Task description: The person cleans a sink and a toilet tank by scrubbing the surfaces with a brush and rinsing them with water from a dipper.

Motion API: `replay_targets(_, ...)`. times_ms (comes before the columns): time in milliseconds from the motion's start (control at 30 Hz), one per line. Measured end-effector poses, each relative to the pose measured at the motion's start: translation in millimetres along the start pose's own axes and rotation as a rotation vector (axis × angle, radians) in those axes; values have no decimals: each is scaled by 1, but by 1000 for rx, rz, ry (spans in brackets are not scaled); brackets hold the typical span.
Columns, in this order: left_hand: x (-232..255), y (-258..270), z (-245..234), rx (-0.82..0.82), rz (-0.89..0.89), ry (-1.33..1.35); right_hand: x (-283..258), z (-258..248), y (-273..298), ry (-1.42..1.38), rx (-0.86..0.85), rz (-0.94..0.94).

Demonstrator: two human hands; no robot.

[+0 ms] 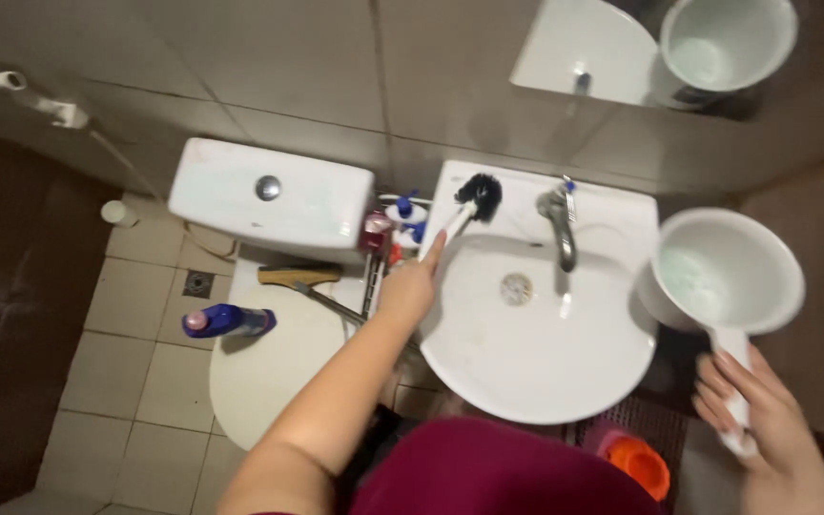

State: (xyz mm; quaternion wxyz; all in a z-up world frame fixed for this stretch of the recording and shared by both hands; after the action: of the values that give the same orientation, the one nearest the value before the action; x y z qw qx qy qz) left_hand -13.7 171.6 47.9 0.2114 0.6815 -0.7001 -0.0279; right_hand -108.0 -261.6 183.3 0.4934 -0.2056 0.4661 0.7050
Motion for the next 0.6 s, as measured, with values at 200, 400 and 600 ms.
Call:
replay_targets(200,63,1,11,135,112,194,5,-54,-8,25,-154,21)
replay_targets(400,10,-12,3,121,-22,240,20,-80,-42,-188,-252,61)
replay_targets(600,39,-12,32,191,192,78,17,-78,-46,-287,-309,99)
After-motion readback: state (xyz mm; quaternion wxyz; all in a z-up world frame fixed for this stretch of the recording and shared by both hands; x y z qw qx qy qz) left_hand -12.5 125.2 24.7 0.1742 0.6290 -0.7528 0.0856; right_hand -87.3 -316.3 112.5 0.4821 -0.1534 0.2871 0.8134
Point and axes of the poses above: each hand's wrist, its own y-axis away from the middle knuckle, its own z-axis out of the palm, x = y × z, the point moved 3 cm from there along -y, towards the middle knuckle, and after that the axes turned 14 degrees about -y, right-handed, at the moved point
